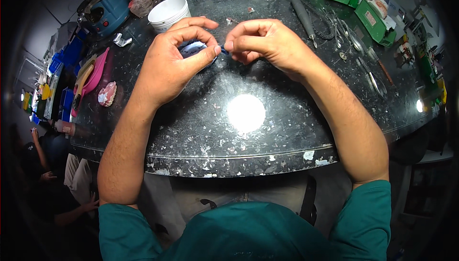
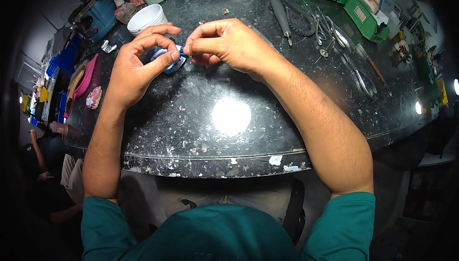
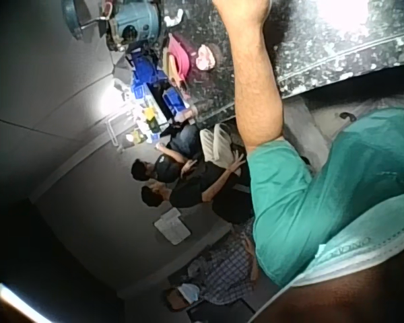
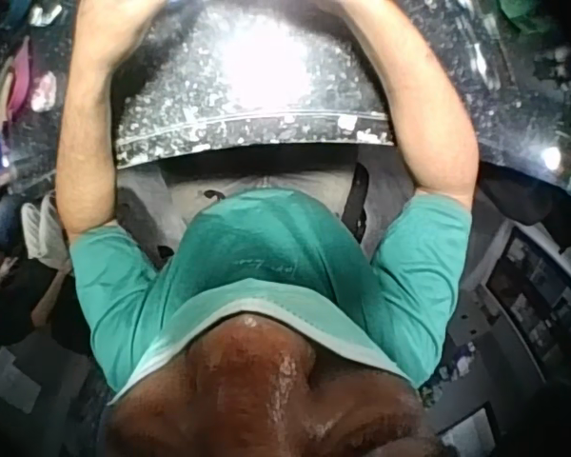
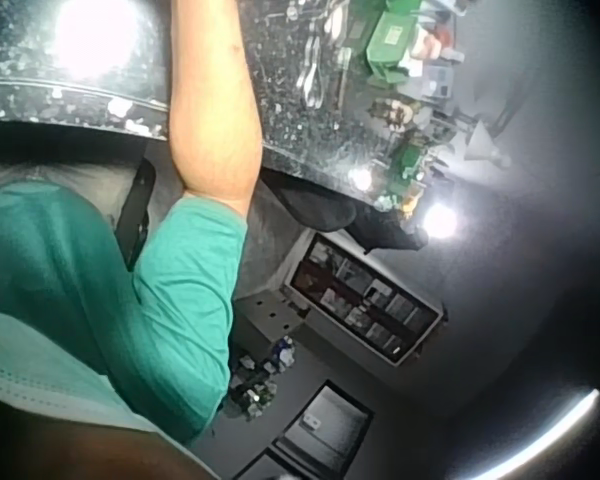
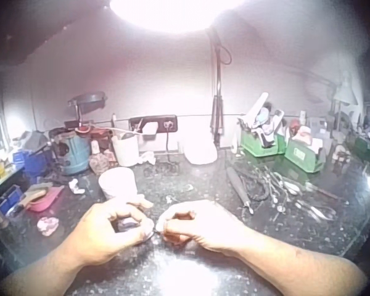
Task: The person uses a rotary tool to grind and smooth the surface of a blue dental mold held in their left hand. They periodically stop to inspect the mold, rotate it to access different areas, and wipe the surface with a blue cloth. The person also handles a second mold piece, fitting it against the first to check alignment.
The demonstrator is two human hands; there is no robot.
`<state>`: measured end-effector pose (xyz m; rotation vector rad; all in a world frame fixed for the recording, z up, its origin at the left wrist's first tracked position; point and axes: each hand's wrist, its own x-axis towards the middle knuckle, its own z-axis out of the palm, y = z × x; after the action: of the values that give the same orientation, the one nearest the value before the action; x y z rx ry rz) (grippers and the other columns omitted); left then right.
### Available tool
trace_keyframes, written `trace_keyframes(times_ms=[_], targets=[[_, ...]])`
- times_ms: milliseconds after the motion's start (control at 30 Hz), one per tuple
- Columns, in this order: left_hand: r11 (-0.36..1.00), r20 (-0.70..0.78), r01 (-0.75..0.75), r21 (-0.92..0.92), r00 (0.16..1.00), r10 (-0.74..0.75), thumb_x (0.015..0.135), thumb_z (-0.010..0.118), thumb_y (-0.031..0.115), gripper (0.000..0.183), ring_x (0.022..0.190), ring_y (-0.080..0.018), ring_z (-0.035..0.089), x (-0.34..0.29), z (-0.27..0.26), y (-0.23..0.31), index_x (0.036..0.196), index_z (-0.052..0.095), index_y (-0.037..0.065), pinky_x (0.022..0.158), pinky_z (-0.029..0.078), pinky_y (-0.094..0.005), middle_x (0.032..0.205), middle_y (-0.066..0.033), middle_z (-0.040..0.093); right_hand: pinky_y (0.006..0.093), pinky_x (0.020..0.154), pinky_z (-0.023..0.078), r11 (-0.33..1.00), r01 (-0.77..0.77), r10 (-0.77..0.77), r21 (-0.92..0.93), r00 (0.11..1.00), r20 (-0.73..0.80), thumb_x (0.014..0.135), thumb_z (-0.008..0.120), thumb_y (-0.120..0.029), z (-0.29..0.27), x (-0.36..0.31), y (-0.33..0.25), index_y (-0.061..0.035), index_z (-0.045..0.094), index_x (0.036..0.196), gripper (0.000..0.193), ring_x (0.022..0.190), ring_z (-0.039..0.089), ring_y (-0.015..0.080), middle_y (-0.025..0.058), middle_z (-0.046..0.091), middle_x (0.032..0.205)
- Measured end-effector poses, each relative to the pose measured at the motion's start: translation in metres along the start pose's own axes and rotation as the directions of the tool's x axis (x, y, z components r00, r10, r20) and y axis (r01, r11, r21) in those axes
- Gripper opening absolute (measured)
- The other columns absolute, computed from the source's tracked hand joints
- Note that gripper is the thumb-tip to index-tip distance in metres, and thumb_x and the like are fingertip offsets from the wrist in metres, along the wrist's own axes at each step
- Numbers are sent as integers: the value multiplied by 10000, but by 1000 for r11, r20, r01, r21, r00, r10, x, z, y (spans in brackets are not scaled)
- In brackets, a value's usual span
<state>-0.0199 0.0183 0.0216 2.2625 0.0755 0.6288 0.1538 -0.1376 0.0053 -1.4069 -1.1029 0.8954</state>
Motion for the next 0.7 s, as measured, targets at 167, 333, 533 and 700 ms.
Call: trace_keyframes(times_ms=[167,333,533,700], targets=[[999,-28,-42,23,999,43,858,773,190,171,1129,-190,630,3,-6,1,910,747,29,996,450,-331,1235,-107,678,206,645,483,1000,-24,24,16,999,22,923,731,-248,2,0,2,-64,748,931,185,707,623,54,-5,704,795],[1000,-49,0,12,999,1,888,758,164,151,1168,-194,617,2,-3,-2,949,767,27,1055,417,-360,1232,-105,690,194,651,474,995,-74,69,-62,995,-70,918,735,-249,-1,-1,-1,-57,755,947,196,710,616,54,8,700,799],[995,-81,35,-91,996,-42,886,752,114,106,1181,-205,617,2,-7,-2,938,777,25,1061,423,-360,1230,-112,694,184,614,454,994,-111,109,-20,989,-104,927,719,-240,2,0,0,-46,758,965,202,689,602,48,10,694,789],[990,62,-127,61,990,123,872,758,113,103,1191,-206,615,-1,-4,11,935,779,35,1063,420,-356,1229,-104,696,229,600,473,939,-115,80,-323,990,-117,920,727,-245,-9,-3,-4,-48,755,922,199,669,619,73,29,697,758]])
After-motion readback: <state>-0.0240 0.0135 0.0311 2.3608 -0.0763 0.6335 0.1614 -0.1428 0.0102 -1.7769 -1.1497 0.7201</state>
